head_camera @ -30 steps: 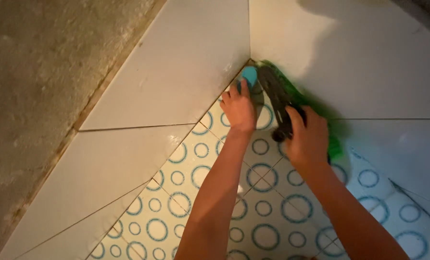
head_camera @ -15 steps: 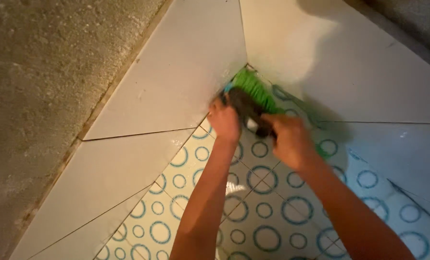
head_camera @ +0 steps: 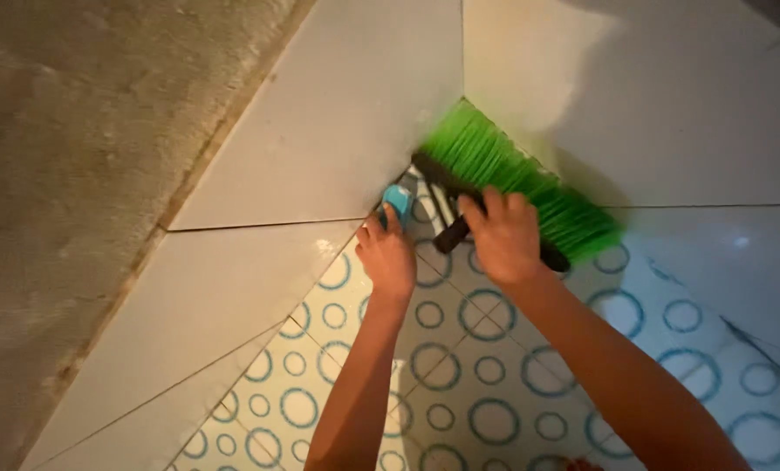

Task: Scrubbing the corners and edges of a tiled bathroom floor using a hand brush and a broom.

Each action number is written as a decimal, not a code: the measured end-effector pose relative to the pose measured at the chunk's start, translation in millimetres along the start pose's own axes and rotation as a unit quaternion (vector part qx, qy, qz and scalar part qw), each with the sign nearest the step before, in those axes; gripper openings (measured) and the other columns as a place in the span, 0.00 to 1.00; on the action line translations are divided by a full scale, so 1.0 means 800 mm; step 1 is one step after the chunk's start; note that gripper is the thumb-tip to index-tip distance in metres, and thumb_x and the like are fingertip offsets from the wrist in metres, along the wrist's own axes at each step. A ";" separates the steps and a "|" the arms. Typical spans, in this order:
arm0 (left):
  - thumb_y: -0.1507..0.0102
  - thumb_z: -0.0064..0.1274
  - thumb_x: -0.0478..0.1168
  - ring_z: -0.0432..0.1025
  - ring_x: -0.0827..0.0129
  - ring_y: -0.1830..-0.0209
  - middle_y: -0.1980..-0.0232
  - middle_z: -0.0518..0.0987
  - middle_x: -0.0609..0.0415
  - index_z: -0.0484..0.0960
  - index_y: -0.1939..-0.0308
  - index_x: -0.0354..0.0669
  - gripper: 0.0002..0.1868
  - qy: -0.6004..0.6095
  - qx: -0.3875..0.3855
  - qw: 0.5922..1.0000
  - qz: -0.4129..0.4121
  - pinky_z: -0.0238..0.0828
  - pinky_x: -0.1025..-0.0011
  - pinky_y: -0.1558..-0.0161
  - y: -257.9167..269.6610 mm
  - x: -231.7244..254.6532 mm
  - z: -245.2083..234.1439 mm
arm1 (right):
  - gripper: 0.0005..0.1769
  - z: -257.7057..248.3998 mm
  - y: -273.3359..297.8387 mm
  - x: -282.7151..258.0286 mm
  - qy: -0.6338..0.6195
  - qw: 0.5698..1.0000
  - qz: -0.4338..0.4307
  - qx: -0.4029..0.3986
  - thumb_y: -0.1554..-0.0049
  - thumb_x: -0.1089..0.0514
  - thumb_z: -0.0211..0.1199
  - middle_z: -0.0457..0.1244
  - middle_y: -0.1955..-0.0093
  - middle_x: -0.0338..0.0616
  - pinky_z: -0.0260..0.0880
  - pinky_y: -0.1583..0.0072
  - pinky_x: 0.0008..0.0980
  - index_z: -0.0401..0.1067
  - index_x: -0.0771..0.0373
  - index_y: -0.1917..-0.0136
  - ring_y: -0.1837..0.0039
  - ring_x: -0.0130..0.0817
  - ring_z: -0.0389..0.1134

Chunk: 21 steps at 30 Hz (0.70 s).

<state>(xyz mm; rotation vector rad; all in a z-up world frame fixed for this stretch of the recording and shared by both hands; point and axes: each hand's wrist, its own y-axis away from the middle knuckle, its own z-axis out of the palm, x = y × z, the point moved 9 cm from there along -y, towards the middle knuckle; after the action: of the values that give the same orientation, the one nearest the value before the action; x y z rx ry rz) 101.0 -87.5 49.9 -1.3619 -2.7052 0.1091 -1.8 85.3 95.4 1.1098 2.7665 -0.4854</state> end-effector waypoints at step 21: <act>0.48 0.64 0.41 0.68 0.44 0.45 0.37 0.73 0.42 0.73 0.33 0.43 0.38 0.073 -0.024 0.996 0.034 0.67 0.47 0.50 -0.005 -0.003 0.009 | 0.34 -0.010 -0.025 0.020 0.009 0.993 -0.011 -0.115 0.54 0.64 0.61 0.64 0.37 0.52 0.67 0.47 0.54 0.75 0.48 0.33 0.45 0.54 0.63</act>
<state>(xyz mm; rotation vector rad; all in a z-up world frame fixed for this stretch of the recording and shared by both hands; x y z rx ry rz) 98.1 -91.9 43.2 -1.4150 -2.5590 -0.0476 -27.2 84.5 104.0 1.0365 2.7641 -0.1516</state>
